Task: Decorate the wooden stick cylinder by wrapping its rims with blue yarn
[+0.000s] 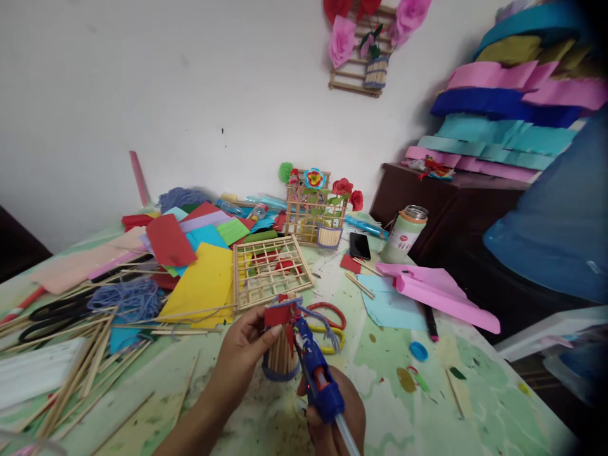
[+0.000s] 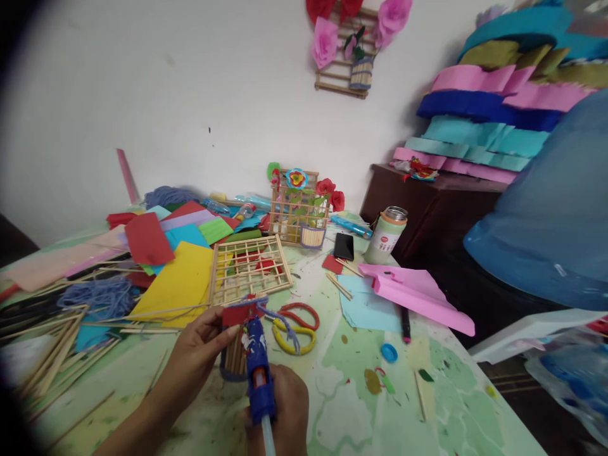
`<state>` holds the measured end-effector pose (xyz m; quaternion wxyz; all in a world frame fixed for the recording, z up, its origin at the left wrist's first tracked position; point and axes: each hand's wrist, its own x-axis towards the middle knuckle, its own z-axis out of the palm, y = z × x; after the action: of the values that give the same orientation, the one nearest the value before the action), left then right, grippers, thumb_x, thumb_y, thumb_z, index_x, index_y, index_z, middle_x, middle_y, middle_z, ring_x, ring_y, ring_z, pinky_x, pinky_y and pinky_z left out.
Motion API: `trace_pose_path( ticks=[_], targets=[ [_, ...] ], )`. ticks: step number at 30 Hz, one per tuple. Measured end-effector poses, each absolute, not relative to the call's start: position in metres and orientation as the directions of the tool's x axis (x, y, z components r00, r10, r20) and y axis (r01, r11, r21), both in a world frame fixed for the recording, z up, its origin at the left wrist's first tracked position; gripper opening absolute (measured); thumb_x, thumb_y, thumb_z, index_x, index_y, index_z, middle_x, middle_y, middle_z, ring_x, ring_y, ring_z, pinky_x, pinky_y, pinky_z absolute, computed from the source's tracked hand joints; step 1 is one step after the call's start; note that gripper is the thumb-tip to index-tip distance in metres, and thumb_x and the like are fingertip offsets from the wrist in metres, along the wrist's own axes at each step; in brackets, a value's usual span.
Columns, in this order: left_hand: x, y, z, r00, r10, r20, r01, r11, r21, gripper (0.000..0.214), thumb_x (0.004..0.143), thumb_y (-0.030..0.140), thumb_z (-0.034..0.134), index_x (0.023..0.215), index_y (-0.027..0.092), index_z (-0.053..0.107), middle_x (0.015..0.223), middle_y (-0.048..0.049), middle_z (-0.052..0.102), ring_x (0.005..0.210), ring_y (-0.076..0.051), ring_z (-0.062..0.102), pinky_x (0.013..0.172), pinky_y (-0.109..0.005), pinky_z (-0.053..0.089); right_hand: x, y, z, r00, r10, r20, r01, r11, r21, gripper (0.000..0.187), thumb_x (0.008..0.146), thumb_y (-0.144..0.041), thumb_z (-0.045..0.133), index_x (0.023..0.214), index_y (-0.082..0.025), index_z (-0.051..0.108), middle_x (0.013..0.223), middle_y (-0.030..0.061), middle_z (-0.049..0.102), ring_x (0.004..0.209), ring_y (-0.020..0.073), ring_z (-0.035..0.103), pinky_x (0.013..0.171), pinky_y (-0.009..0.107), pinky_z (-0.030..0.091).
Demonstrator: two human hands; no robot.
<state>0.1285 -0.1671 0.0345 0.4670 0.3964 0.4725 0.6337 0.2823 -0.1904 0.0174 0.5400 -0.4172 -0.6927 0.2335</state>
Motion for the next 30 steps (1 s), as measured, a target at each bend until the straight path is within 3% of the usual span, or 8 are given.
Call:
trace_pose_path(
  ticks=[13,30],
  targets=[
    [0.1271,-0.1652,0.0332,-0.246,0.966,0.081,-0.205,-0.134,0.970,0.019,0.070,0.024,0.069,0.087,0.018,0.064,0.084,-0.0012,0.067,0.080,-0.015,0.059,0.071,-0.020,0.045,0.2792,-0.1885,0.0157,-0.043,0.803,0.595,0.328,0.574,-0.750,0.043,0.086,-0.048,0.031,0.062,-0.019,0.052,0.050,0.0011,0.050,0.047,0.0124,0.049,0.045,0.023,0.033],
    [0.1254,-0.1638,0.0324,-0.235,0.968,0.094,-0.174,-0.137,0.975,0.019,0.072,0.024,0.067,0.090,0.018,0.062,0.083,-0.0010,0.066,0.083,-0.016,0.060,0.073,-0.022,0.045,0.2760,-0.1878,0.0228,-0.075,0.692,0.718,0.394,0.682,-0.616,0.045,0.090,-0.049,0.028,0.064,-0.017,0.048,0.053,0.0004,0.049,0.049,0.0118,0.048,0.047,0.023,0.031]
  ],
)
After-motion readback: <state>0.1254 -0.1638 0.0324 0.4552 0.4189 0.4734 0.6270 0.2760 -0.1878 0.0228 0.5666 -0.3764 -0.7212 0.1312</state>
